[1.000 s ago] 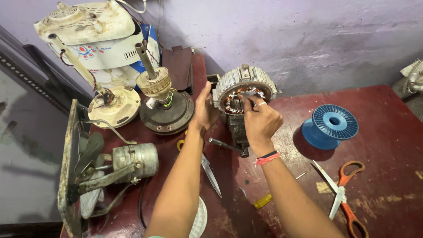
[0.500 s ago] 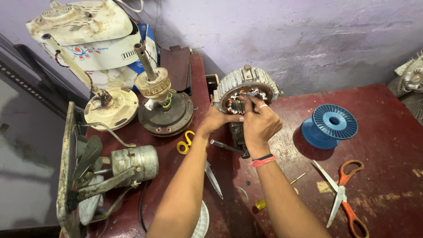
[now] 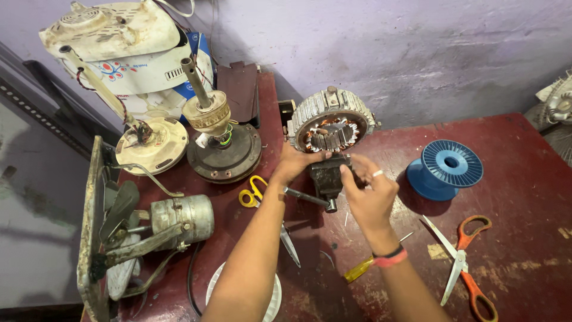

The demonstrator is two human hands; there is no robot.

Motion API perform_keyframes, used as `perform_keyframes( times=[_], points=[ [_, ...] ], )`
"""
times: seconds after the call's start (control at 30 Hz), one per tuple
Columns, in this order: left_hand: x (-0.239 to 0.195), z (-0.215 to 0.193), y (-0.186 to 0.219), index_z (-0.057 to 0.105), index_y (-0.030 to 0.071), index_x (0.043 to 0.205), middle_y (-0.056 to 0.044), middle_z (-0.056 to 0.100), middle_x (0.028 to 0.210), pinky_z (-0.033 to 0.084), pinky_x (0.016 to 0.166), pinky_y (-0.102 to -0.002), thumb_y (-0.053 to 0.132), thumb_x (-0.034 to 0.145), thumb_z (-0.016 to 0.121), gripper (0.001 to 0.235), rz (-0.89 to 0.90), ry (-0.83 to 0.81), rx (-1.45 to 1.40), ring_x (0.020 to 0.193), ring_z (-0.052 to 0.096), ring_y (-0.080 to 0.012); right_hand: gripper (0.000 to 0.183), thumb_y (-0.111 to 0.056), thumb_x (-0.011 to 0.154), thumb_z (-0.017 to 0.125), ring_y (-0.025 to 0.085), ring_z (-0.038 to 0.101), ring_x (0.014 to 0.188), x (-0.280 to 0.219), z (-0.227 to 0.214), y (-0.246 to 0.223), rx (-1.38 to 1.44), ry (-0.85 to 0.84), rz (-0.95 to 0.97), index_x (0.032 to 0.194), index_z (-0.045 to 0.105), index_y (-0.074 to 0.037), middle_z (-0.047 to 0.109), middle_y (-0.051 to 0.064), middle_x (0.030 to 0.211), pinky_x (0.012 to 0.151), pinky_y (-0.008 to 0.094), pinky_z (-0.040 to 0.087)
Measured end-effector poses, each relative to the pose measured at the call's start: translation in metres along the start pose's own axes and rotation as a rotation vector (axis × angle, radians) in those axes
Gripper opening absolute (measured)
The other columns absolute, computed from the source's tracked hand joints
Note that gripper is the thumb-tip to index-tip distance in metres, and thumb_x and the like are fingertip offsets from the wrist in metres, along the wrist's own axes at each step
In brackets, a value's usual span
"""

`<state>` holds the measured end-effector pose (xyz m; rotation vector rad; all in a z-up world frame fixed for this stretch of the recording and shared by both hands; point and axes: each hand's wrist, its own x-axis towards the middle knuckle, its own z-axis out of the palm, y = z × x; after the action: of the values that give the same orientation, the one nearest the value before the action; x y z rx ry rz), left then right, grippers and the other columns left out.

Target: The person uses a yellow-handled screwdriver and orange-handled scissors to adjust and trim copper windings inside a motor stator held in a bench vise. The person repeatedly pries, presses, and snips wires within the stator slots while rotating the stator to access different sections.

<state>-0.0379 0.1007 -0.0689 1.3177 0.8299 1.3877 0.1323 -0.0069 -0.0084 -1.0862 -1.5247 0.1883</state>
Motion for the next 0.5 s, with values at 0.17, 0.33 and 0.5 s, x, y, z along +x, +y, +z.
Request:
perform_keyframes(
  times=[0.17,0.33,0.5],
  points=[
    [0.000,0.001,-0.002,0.070,0.005,0.116,-0.003,0.074,0.110,0.056,0.094,-0.030,0.005,0.070,0.092,0.050,0.031,0.006,0.037,0.102,0.068,-0.0135,0.010,-0.006,0.096,0.077,0.009,0.057,0.056,-0.009,-0.005,-0.002,-0.012,0.043,-0.014,0.101,0.076,0.003,0.068,0.008,0.068,0.052,0.026,0.042],
    [0.000,0.000,-0.002,0.068,0.004,0.118,-0.003,0.073,0.112,0.055,0.095,-0.031,0.004,0.070,0.092,0.053,0.056,-0.015,-0.025,0.104,0.067,-0.0139,0.014,-0.009,0.097,0.078,0.014,0.067,0.058,0.007,0.018,0.001,-0.100,0.164,-0.091,0.088,0.073,0.001,0.069,0.011,0.069,0.053,0.030,0.047],
    [0.002,-0.001,-0.006,0.068,0.003,0.120,-0.004,0.073,0.114,0.056,0.096,-0.032,0.003,0.070,0.091,0.054,0.056,-0.038,-0.036,0.105,0.068,-0.0153,0.021,-0.012,0.095,0.078,0.022,0.063,0.048,0.026,0.039,0.006,-0.152,0.083,0.004,0.080,0.072,0.003,0.064,0.013,0.060,0.048,0.035,0.042]
  ],
)
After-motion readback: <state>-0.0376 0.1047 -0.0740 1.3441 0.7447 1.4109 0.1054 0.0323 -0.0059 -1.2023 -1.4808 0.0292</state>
